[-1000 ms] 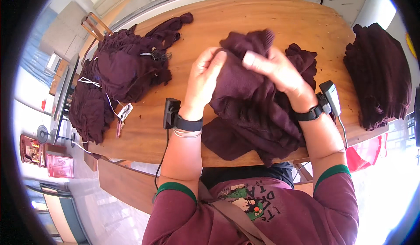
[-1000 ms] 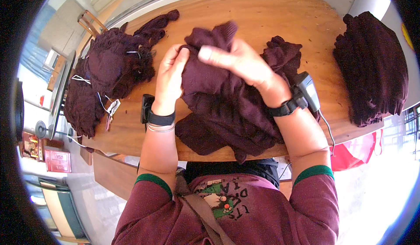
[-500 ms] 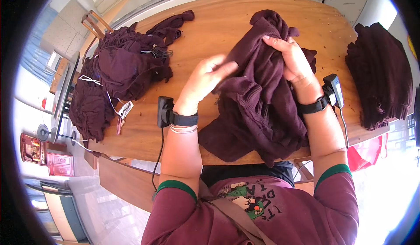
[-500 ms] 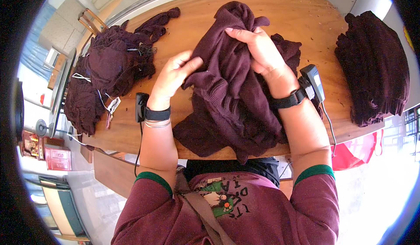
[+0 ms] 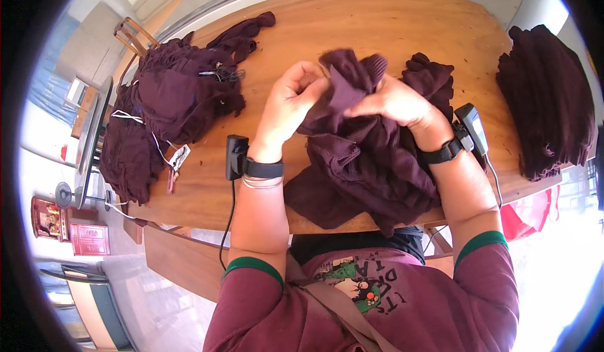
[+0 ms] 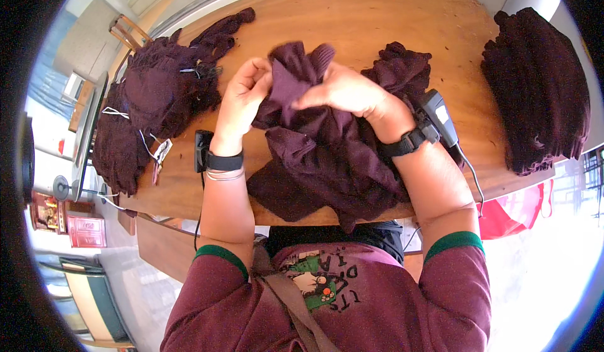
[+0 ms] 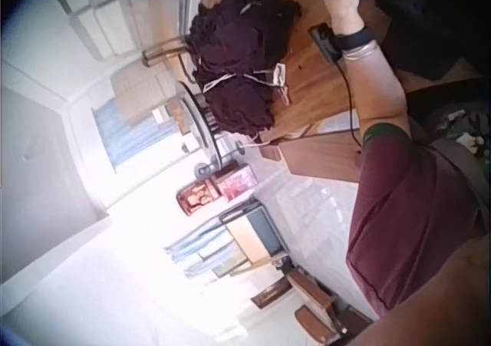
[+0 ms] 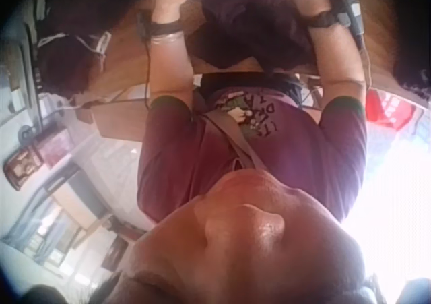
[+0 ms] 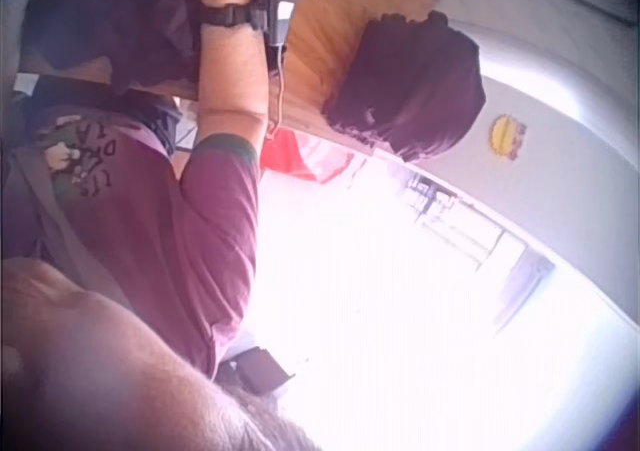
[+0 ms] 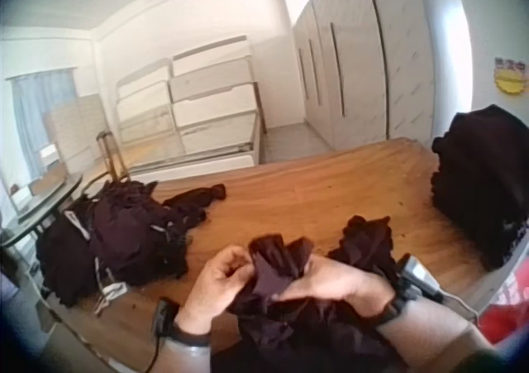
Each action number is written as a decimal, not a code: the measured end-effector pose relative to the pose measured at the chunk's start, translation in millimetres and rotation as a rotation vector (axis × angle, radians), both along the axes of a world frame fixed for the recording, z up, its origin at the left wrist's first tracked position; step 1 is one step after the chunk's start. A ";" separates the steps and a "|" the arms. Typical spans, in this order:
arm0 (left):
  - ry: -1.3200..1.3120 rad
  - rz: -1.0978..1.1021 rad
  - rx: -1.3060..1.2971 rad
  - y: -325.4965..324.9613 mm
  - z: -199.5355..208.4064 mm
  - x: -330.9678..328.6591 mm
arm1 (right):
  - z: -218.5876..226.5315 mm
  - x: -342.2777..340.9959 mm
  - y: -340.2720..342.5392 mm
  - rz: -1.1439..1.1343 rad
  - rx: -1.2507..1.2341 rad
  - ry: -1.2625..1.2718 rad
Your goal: Folding and organizing several brown fabric items on a wooden table.
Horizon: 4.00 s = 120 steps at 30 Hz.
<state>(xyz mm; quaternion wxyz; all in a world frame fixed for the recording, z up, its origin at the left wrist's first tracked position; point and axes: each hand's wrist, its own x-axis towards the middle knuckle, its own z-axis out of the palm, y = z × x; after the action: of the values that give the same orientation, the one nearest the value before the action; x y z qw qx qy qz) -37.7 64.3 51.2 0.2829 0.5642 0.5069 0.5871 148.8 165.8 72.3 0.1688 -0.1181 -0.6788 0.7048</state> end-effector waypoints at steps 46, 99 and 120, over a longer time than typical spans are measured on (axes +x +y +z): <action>-0.232 -0.126 0.004 -4.4 10.4 15.7 | 18.1 11.0 18.3 -0.274 0.053 0.238; -0.422 0.117 -0.063 -4.5 19.2 16.4 | -3.8 1.0 11.4 -0.176 -0.099 0.043; -0.394 0.349 0.060 10.4 0.1 -7.3 | -2.8 13.9 37.2 -0.212 0.159 -0.212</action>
<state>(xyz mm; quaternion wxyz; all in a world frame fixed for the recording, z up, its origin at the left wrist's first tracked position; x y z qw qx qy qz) -45.1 74.7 51.3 0.2536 0.3511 0.5143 0.7402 162.7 203.0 69.6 0.1787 -0.2491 -0.7301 0.6107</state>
